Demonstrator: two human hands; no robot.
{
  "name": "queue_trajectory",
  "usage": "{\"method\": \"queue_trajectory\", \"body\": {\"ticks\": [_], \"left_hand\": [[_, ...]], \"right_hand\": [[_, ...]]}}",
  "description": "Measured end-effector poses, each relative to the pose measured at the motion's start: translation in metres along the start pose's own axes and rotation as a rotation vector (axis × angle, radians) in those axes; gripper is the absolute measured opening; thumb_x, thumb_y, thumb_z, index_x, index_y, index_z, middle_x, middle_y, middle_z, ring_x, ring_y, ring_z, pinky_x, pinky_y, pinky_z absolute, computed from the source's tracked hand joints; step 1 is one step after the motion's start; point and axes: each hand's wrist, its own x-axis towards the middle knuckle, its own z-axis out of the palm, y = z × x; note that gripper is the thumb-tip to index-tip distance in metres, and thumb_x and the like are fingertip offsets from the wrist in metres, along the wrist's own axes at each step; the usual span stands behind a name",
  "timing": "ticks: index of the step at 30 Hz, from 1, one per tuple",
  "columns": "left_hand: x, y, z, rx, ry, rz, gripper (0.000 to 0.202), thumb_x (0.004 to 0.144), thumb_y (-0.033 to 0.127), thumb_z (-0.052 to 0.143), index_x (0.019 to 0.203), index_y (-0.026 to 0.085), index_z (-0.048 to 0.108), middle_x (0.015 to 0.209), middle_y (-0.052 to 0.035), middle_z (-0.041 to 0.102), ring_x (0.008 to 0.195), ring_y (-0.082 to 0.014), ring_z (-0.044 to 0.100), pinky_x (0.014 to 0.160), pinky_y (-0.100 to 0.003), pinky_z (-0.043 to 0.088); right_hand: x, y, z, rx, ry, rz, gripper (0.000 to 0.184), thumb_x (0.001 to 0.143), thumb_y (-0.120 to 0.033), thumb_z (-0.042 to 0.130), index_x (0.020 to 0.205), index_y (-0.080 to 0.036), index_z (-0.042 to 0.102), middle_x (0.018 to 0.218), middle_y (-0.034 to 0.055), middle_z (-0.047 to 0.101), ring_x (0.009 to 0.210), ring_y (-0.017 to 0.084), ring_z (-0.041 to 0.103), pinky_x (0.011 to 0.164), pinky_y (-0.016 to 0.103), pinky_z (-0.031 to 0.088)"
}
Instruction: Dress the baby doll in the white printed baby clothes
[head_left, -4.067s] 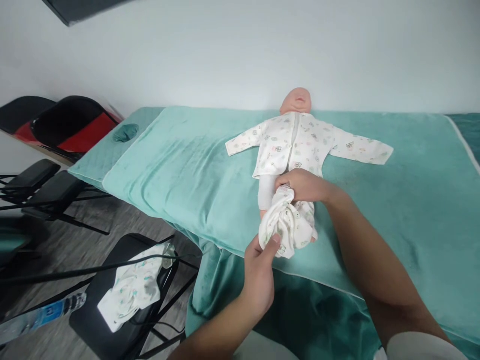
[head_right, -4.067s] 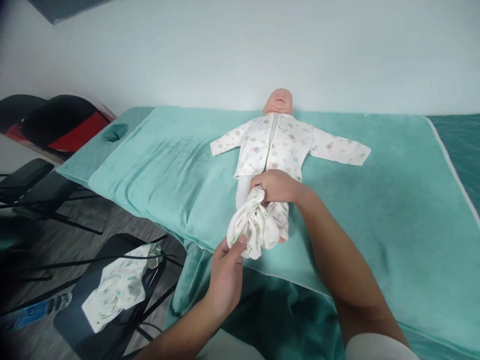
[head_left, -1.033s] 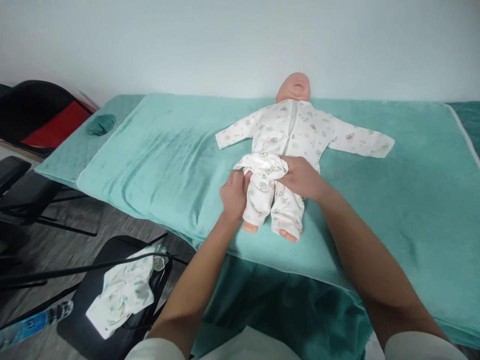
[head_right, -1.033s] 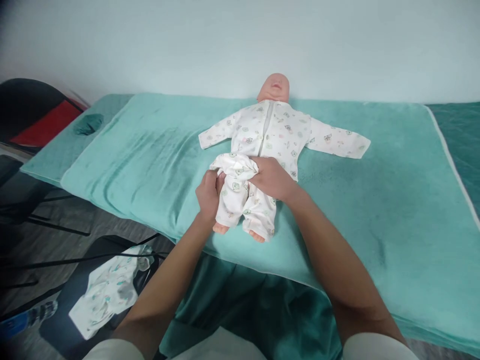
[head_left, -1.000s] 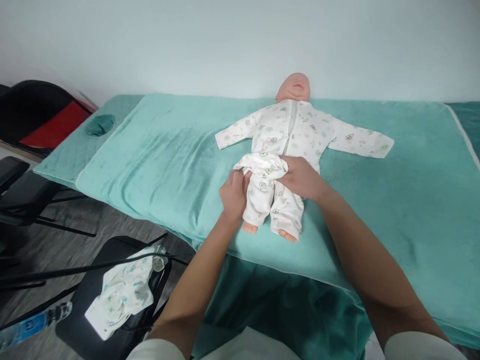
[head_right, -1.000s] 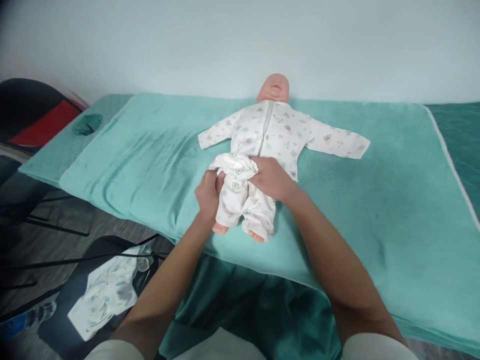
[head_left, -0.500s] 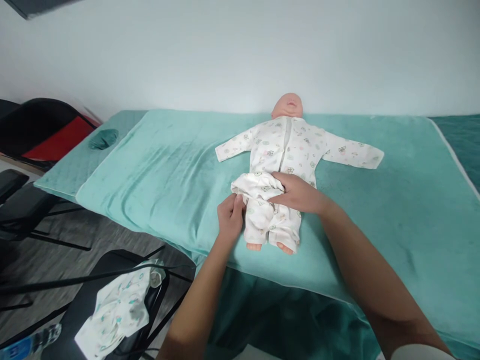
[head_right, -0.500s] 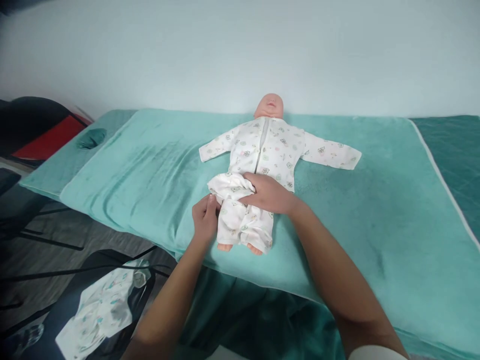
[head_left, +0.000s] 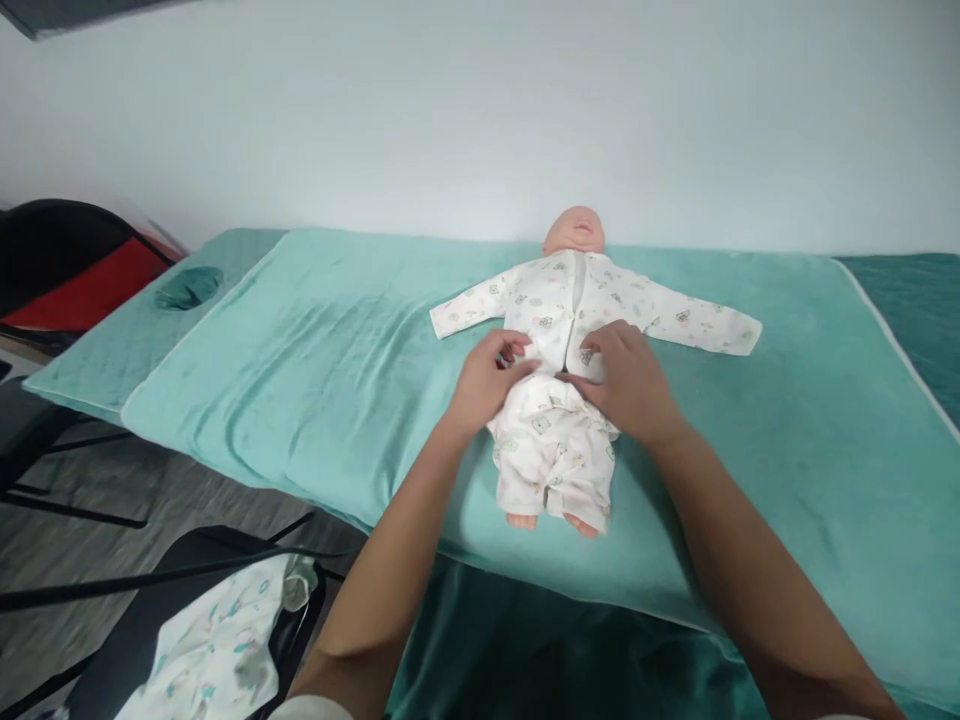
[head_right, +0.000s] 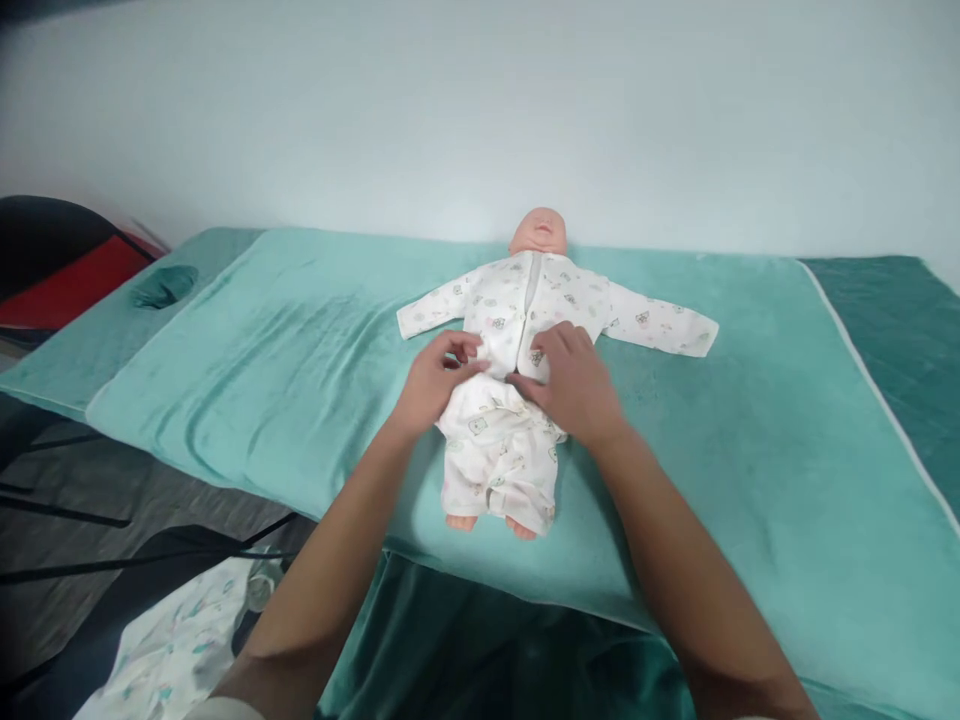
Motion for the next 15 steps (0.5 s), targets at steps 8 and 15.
{"method": "queue_trajectory", "body": {"ticks": [8, 15], "left_hand": [[-0.004, 0.019, 0.010, 0.658, -0.175, 0.303, 0.040, 0.088, 0.022, 0.069, 0.126, 0.022, 0.060, 0.124, -0.0096, 0.058, 0.114, -0.0271, 0.052, 0.097, -0.040, 0.046], [0.006, 0.006, 0.022, 0.639, 0.071, 0.382, 0.024, 0.099, 0.018, 0.047, 0.116, 0.021, 0.063, 0.110, -0.0079, 0.065, 0.103, -0.0220, 0.061, 0.087, -0.033, 0.048]], "right_hand": [[-0.009, -0.018, 0.001, -0.352, -0.041, -0.083, 0.018, 0.102, -0.026, 0.046, 0.094, -0.019, 0.060, 0.094, 0.0111, 0.062, 0.091, 0.027, 0.052, 0.078, 0.037, 0.040], [-0.009, -0.017, 0.003, -0.307, -0.029, -0.075, 0.015, 0.094, -0.030, 0.064, 0.103, -0.019, 0.059, 0.103, 0.0104, 0.063, 0.096, 0.027, 0.054, 0.079, 0.036, 0.044]]}}
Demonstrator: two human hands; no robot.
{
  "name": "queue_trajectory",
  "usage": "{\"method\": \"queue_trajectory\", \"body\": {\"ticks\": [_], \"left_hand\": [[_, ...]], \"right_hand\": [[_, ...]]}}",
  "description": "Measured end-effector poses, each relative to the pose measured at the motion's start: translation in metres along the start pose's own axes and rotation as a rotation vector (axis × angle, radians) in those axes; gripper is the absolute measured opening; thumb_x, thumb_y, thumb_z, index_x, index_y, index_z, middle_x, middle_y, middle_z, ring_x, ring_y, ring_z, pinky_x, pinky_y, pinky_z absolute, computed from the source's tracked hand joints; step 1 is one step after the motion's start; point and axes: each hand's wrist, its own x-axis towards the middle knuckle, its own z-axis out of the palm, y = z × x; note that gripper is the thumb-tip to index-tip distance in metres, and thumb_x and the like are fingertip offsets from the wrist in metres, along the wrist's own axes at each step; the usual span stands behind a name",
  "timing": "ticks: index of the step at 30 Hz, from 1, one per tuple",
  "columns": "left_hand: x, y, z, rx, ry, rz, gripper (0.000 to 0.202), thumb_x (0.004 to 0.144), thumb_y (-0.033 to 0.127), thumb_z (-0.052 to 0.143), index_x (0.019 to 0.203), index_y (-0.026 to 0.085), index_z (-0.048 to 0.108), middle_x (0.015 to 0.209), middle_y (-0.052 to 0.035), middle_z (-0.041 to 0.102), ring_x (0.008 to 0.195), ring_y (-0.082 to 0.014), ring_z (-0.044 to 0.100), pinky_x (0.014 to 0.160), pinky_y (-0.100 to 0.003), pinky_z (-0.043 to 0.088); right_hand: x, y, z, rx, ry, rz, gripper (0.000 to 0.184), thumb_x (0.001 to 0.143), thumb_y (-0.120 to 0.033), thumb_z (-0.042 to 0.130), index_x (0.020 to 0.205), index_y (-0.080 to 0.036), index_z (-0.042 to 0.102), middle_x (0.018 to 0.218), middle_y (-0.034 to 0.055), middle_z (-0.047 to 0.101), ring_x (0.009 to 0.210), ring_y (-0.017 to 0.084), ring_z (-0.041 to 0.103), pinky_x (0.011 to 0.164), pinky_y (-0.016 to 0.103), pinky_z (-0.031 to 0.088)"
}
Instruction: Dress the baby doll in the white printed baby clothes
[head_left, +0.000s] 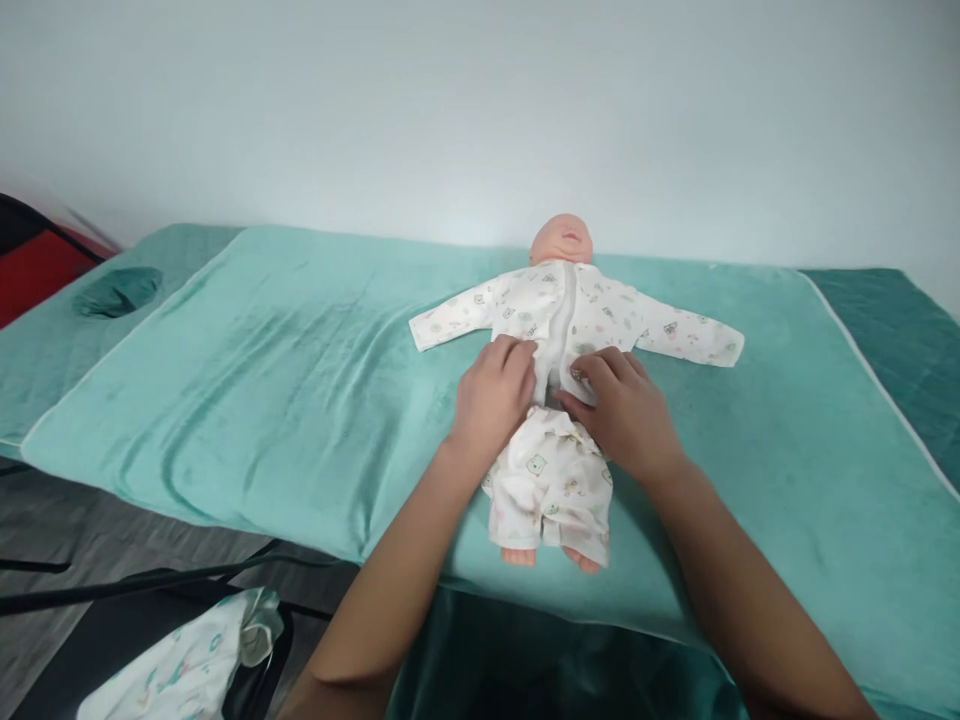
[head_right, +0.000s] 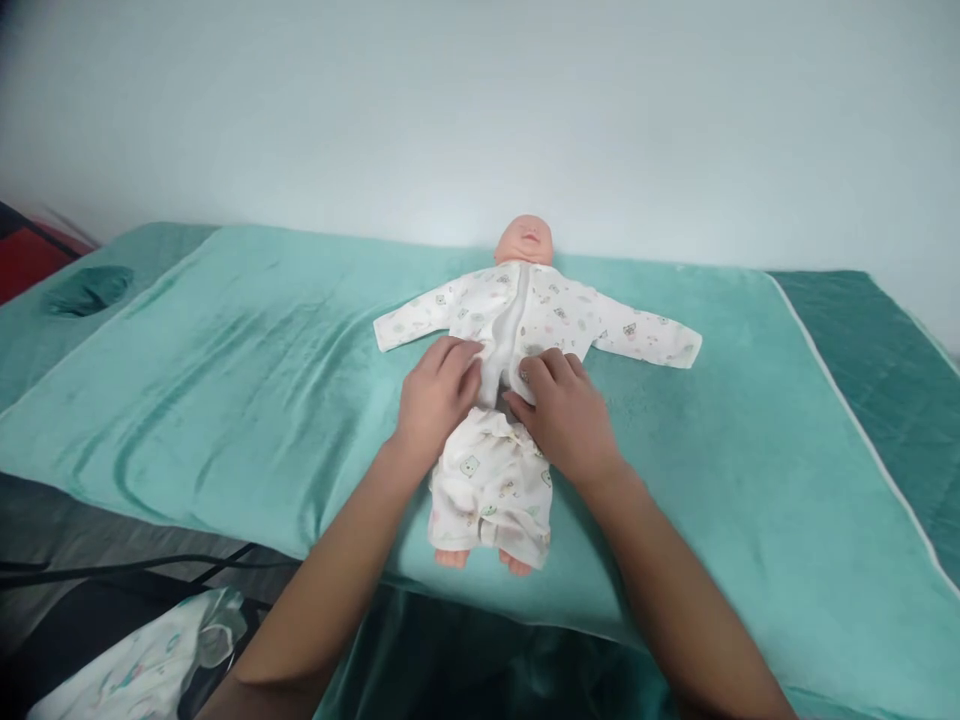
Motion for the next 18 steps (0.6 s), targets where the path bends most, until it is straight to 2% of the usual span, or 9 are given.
{"method": "queue_trajectory", "body": {"ticks": [4, 6, 8, 10, 12, 13, 14, 15, 18], "left_hand": [[-0.005, -0.027, 0.012, -0.341, 0.271, -0.271, 0.019, 0.102, 0.030, 0.049, 0.110, 0.021, 0.063, 0.099, -0.0049, 0.066, 0.090, -0.0162, 0.062, 0.082, -0.028, 0.049], [-0.008, -0.038, 0.017, -0.536, 0.327, -0.421, 0.020, 0.099, 0.035, 0.055, 0.111, 0.020, 0.062, 0.095, -0.0033, 0.065, 0.082, -0.0139, 0.060, 0.076, -0.026, 0.048], [-0.010, -0.045, 0.020, -0.693, 0.287, -0.492, 0.028, 0.093, 0.038, 0.066, 0.114, 0.021, 0.062, 0.097, -0.0026, 0.065, 0.082, -0.0134, 0.060, 0.075, -0.025, 0.048], [-0.011, -0.048, 0.022, -0.786, 0.179, -0.502, 0.040, 0.083, 0.040, 0.077, 0.116, 0.021, 0.064, 0.102, -0.0028, 0.066, 0.089, -0.0152, 0.061, 0.080, -0.026, 0.049], [-0.010, -0.049, 0.024, -0.860, 0.113, -0.530, 0.040, 0.079, 0.041, 0.080, 0.111, 0.020, 0.067, 0.099, -0.0023, 0.066, 0.089, -0.0156, 0.060, 0.081, -0.026, 0.049], [-0.009, -0.050, 0.025, -0.906, 0.123, -0.571, 0.036, 0.081, 0.042, 0.079, 0.106, 0.019, 0.068, 0.095, -0.0018, 0.066, 0.086, -0.0148, 0.059, 0.079, -0.025, 0.048], [-0.009, -0.051, 0.026, -0.964, 0.165, -0.621, 0.033, 0.083, 0.044, 0.076, 0.102, 0.018, 0.067, 0.091, -0.0012, 0.065, 0.082, -0.0136, 0.058, 0.076, -0.025, 0.048], [-0.008, -0.053, 0.027, -1.023, 0.246, -0.669, 0.032, 0.086, 0.046, 0.073, 0.098, 0.017, 0.066, 0.088, -0.0006, 0.064, 0.078, -0.0124, 0.056, 0.073, -0.024, 0.047], [-0.007, -0.064, 0.027, -1.096, 0.610, -0.768, 0.036, 0.086, 0.051, 0.071, 0.091, 0.017, 0.060, 0.084, 0.0013, 0.060, 0.074, -0.0095, 0.053, 0.070, -0.022, 0.045]], "right_hand": [[-0.004, 0.003, 0.007, 0.054, 0.154, 0.037, 0.010, 0.092, -0.019, 0.060, 0.102, -0.019, 0.059, 0.096, 0.0073, 0.063, 0.087, 0.022, 0.057, 0.074, 0.033, 0.046], [-0.006, 0.005, 0.010, 0.102, 0.208, 0.047, 0.017, 0.090, -0.013, 0.056, 0.106, -0.019, 0.060, 0.100, 0.0076, 0.064, 0.087, 0.021, 0.059, 0.075, 0.032, 0.047], [-0.008, 0.007, 0.013, 0.174, 0.235, 0.060, 0.026, 0.087, -0.009, 0.053, 0.110, -0.018, 0.059, 0.104, 0.0084, 0.063, 0.091, 0.021, 0.060, 0.077, 0.032, 0.049], [-0.009, 0.010, 0.014, 0.250, 0.255, 0.079, 0.028, 0.086, -0.009, 0.051, 0.111, -0.019, 0.059, 0.103, 0.0082, 0.062, 0.093, 0.020, 0.060, 0.078, 0.031, 0.050], [-0.009, 0.012, 0.016, 0.322, 0.263, 0.104, 0.022, 0.088, -0.013, 0.053, 0.108, -0.019, 0.061, 0.099, 0.0064, 0.062, 0.087, 0.018, 0.060, 0.076, 0.030, 0.049], [-0.009, 0.013, 0.016, 0.355, 0.261, 0.129, 0.016, 0.090, -0.017, 0.055, 0.104, -0.019, 0.062, 0.094, 0.0049, 0.062, 0.082, 0.016, 0.058, 0.073, 0.029, 0.047], [-0.009, 0.014, 0.017, 0.392, 0.260, 0.174, 0.010, 0.093, -0.023, 0.057, 0.100, -0.019, 0.063, 0.088, 0.0032, 0.061, 0.076, 0.015, 0.056, 0.070, 0.028, 0.046], [-0.009, 0.015, 0.018, 0.434, 0.267, 0.243, 0.012, 0.095, -0.030, 0.058, 0.094, -0.019, 0.063, 0.080, 0.0015, 0.059, 0.071, 0.013, 0.053, 0.067, 0.026, 0.043], [-0.009, 0.024, 0.022, 0.589, 0.392, 0.521, 0.035, 0.095, -0.049, 0.059, 0.081, -0.017, 0.059, 0.068, -0.0018, 0.050, 0.064, 0.011, 0.044, 0.060, 0.024, 0.036]]}}
